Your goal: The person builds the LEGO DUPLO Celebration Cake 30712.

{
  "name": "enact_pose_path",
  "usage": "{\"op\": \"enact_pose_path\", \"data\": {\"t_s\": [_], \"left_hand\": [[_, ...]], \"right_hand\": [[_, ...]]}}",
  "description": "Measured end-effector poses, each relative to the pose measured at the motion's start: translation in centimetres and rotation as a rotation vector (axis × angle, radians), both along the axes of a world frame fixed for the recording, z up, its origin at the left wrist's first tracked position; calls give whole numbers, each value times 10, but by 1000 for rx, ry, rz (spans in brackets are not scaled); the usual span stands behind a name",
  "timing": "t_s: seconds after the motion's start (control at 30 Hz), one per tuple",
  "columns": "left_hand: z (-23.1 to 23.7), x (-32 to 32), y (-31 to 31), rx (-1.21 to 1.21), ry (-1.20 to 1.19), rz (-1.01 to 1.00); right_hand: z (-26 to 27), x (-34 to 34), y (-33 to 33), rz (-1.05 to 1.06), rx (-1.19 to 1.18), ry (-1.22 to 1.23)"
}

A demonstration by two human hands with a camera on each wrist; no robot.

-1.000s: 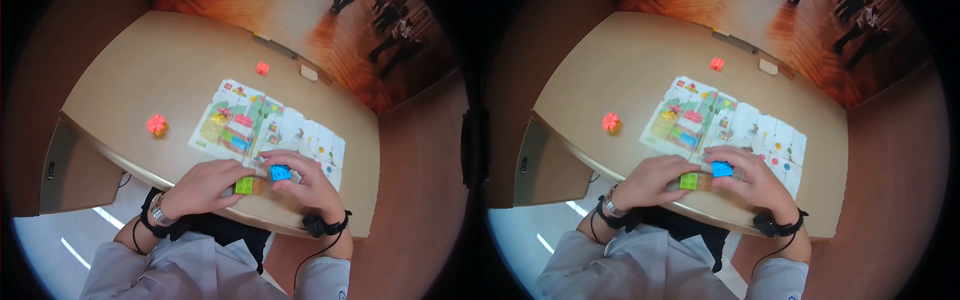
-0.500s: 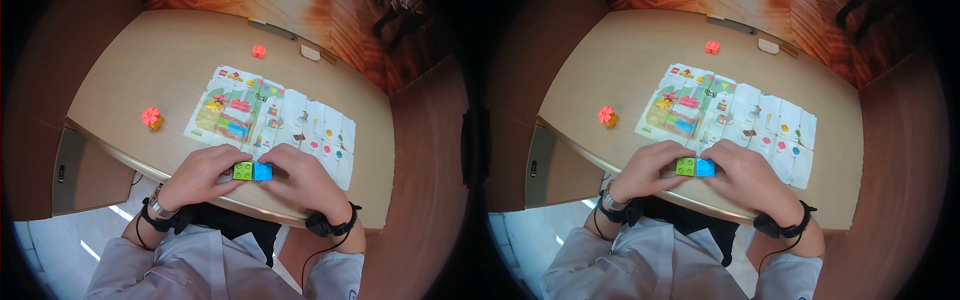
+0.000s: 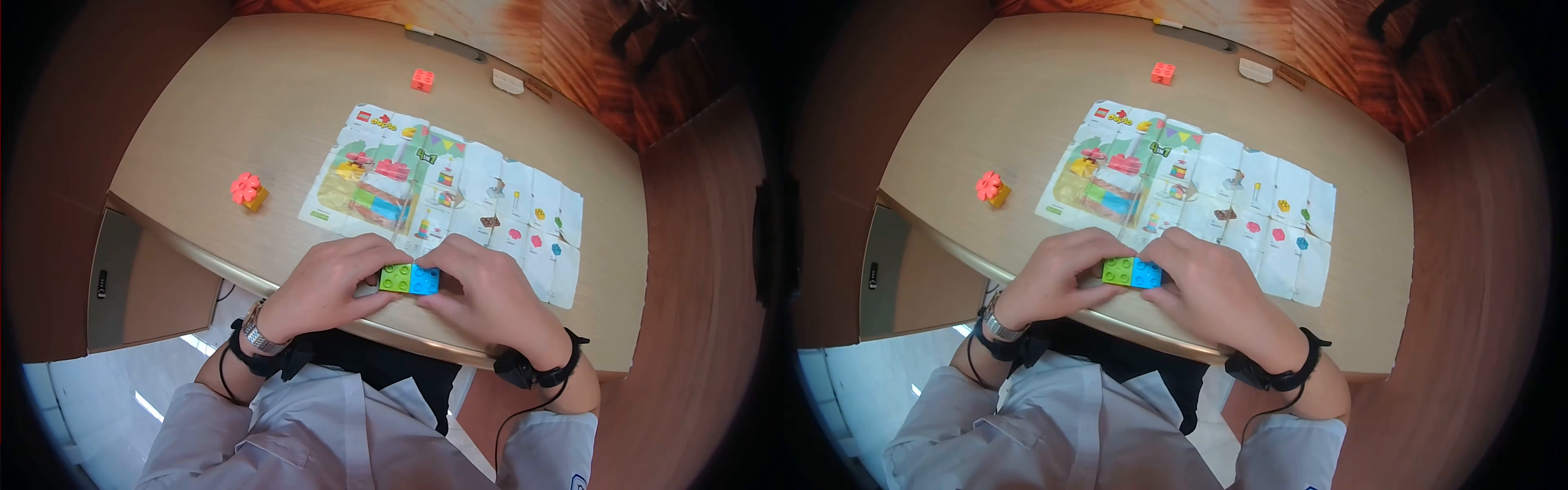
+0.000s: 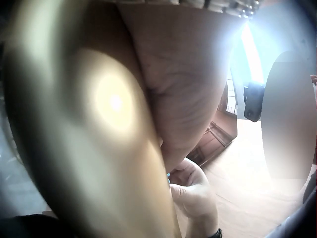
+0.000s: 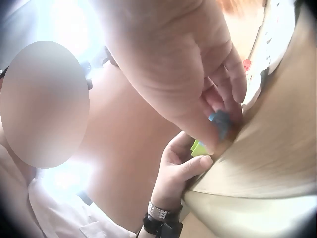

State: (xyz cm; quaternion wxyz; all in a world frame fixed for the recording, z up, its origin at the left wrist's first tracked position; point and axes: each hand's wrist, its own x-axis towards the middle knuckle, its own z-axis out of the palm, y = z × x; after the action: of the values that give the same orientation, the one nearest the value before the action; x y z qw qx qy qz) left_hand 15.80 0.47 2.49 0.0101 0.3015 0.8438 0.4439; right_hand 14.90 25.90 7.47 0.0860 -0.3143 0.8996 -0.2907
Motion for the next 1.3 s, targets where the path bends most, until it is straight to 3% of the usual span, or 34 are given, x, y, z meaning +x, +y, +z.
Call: {"op": "enact_pose_path", "data": {"t_s": [0.37,0.73,0.9,1.3], "left_hand": [[5,2,1,-31,16,8],[2,2,-3,-7,33,-7],[0,1,-5,3,48,-29],[1,0,-7,-3,59,-62]], "right_hand": [[4,-8,8,63,-56,-93],[-6,-33,19,-196,-222,-145],[-9,-50,27,-363,-257,-64],[-1,-140,-20,-305,-139,102]]}}
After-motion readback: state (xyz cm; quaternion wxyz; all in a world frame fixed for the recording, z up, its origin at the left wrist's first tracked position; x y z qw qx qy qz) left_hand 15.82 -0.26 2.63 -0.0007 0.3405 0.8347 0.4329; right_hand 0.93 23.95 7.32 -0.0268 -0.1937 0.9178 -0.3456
